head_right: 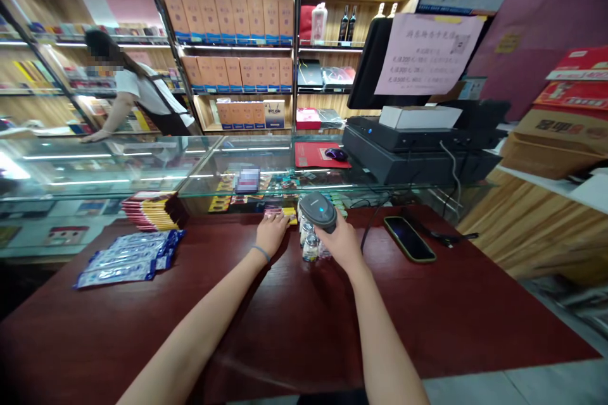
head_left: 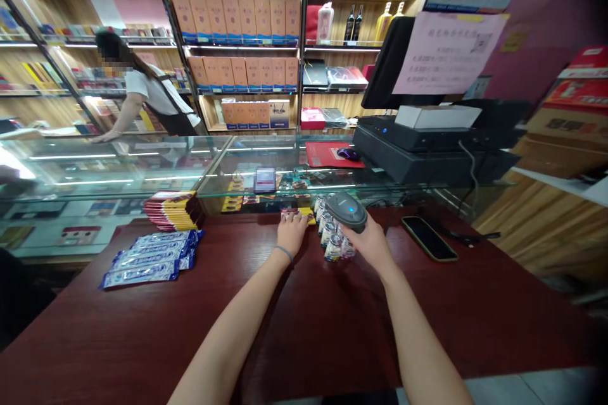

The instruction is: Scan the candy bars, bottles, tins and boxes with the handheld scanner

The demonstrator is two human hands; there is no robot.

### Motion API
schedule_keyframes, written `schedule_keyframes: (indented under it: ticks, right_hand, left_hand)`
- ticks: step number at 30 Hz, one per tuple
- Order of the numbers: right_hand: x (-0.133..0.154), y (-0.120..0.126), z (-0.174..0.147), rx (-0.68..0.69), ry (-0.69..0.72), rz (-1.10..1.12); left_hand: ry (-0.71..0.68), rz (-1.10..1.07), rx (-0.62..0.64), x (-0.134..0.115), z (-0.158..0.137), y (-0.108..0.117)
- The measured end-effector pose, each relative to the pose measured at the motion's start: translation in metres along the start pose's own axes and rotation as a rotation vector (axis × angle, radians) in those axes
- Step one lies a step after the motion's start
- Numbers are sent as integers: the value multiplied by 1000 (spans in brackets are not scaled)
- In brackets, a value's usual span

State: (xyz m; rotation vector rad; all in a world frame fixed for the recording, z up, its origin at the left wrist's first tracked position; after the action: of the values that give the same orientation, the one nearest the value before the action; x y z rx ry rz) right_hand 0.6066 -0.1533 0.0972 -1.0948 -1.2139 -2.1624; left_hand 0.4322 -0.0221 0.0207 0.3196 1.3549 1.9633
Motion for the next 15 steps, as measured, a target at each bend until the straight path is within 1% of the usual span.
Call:
schedule_keyframes:
  ticks: [2, 3, 4, 6, 8, 10, 11, 13, 15]
  right_hand:
    - [1, 1, 0, -11, 14, 14]
    - [1, 1, 0, -17, 18, 15]
    - [1, 1, 0, -24, 17, 14]
    - [0, 0, 0, -34, 12, 16]
    - [2, -2, -1, -36, 14, 27]
    - [7, -6, -4, -22, 41, 53]
    - [10, -10, -6, -6, 61, 70]
    - [16, -20, -10, 41, 102, 102]
    - [22, -32, -16, 85, 135, 92]
  left_hand:
    - [-11, -73, -47, 2, -5, 13]
    - [16, -125, -77, 5, -8, 21]
    - [80, -183, -113, 11, -12, 29]
    - [292, -323, -209, 26, -24, 45]
    - [503, -528, -331, 43, -38, 57]
    - [661, -826, -436, 59, -54, 60]
    - [723, -1000, -461, 66, -60, 58]
    - [818, -1330, -458, 79, -73, 50]
    - [860, -1568, -450, 89, -83, 44]
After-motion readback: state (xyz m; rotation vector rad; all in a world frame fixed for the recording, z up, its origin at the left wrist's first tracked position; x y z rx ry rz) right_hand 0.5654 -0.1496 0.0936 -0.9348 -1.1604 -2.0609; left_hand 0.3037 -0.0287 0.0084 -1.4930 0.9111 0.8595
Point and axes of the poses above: each hand's wrist, its own z-axis towards the middle knuckle, its own y-axis out of the back of the hand, x = y × z, the point moved 5 cm from there along z, towards the middle knuckle, and after that the axes turned 4 degrees about z, right-handed, at the moved point
